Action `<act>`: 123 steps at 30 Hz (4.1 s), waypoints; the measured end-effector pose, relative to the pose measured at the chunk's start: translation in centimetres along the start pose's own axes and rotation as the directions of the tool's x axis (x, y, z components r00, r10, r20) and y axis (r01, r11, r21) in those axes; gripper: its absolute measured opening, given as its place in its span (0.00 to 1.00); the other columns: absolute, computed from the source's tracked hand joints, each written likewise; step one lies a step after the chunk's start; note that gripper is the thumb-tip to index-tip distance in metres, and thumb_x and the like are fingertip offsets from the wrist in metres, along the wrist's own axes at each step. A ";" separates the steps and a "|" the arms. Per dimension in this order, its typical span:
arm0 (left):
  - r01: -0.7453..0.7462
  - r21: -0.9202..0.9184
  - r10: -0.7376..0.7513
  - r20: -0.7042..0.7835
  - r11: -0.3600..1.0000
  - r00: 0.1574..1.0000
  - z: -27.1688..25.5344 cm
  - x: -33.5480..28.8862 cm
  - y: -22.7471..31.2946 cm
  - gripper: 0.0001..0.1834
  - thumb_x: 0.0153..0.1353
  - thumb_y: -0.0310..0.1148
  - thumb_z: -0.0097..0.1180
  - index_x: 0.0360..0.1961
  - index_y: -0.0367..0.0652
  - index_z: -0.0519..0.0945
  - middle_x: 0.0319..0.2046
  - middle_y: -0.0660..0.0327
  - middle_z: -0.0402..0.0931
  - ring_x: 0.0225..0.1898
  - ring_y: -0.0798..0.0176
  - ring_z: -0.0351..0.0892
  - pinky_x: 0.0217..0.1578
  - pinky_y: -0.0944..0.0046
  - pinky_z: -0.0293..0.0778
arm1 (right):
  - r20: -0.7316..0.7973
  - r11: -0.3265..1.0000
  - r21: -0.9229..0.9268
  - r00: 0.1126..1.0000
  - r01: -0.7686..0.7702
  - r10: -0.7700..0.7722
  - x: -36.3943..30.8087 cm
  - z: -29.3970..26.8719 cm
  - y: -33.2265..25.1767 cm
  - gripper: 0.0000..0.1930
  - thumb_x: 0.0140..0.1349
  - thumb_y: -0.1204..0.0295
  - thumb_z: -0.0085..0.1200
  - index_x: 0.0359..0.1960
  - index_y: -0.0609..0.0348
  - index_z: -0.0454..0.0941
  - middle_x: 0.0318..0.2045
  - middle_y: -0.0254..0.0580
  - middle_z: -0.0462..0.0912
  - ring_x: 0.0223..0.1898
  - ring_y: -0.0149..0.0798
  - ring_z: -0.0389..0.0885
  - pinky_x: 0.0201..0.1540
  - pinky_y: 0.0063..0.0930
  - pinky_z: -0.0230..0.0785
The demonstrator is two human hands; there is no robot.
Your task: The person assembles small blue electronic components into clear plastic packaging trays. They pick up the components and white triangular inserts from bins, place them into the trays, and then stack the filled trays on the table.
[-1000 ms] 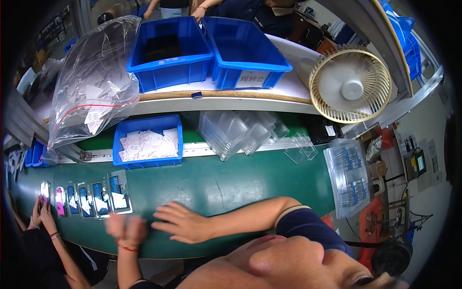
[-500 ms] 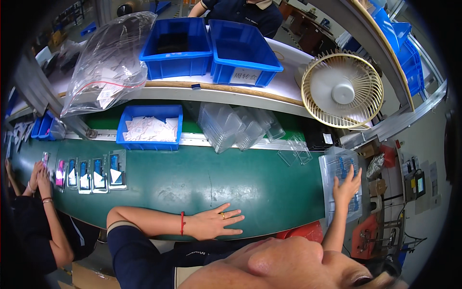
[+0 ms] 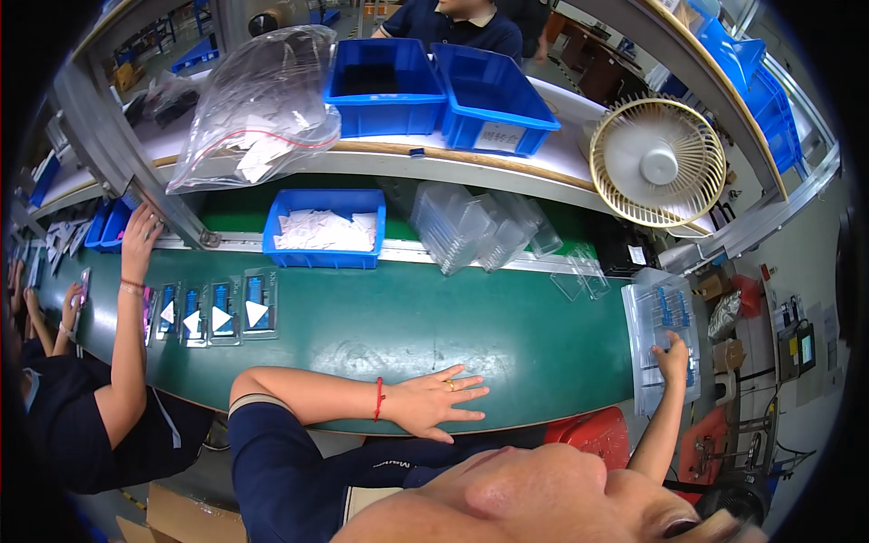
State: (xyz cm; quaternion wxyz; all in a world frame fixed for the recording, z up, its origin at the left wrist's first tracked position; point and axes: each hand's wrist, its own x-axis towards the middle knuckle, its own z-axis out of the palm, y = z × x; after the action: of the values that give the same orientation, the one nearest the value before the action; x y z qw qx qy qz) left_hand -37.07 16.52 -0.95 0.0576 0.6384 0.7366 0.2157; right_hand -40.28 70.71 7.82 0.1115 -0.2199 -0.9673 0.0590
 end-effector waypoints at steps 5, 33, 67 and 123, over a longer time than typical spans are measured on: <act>-0.005 -0.003 0.005 -0.012 1.000 1.000 0.6 -0.5 -0.2 0.35 0.62 0.55 0.51 0.66 0.52 0.64 0.70 0.46 0.48 0.72 0.45 0.43 0.68 0.39 0.41 | 0.038 0.999 0.023 0.999 -0.027 0.026 0.9 -0.5 -0.5 0.30 0.43 0.80 0.69 0.53 0.63 0.75 0.49 0.56 0.80 0.53 0.51 0.78 0.55 0.37 0.69; 0.153 0.068 -0.158 0.072 0.986 0.985 -1.2 3.0 1.4 0.35 0.48 0.54 0.64 0.57 0.50 0.76 0.65 0.47 0.62 0.68 0.43 0.57 0.66 0.40 0.47 | -0.483 0.434 -0.074 0.413 -0.898 0.772 -22.1 9.4 19.1 0.12 0.60 0.74 0.48 0.44 0.58 0.80 0.39 0.53 0.82 0.46 0.56 0.78 0.48 0.46 0.72; 0.387 0.119 -0.378 -0.093 0.914 0.921 -0.6 3.0 3.1 0.34 0.48 0.56 0.63 0.52 0.45 0.79 0.61 0.49 0.68 0.65 0.45 0.62 0.65 0.42 0.53 | -0.103 0.590 -0.014 0.588 -0.807 0.802 -19.5 28.7 17.3 0.20 0.60 0.72 0.50 0.55 0.57 0.73 0.56 0.53 0.69 0.54 0.54 0.71 0.58 0.43 0.66; -0.285 -0.956 -0.863 -0.087 -0.068 0.498 1.4 5.5 -5.3 0.13 0.61 0.21 0.57 0.44 0.41 0.68 0.28 0.58 0.78 0.29 0.65 0.80 0.30 0.67 0.78 | -0.329 0.421 0.559 0.657 0.714 -0.678 -14.4 9.9 -25.2 0.31 0.50 0.58 0.62 0.59 0.51 0.73 0.59 0.54 0.66 0.57 0.57 0.64 0.58 0.48 0.60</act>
State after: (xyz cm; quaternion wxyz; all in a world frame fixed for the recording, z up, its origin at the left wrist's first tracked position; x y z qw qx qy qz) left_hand -42.37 21.66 -3.19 0.2116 0.0137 0.4447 0.8702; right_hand -40.40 41.16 -0.35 0.2193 0.2513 -0.8826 0.3312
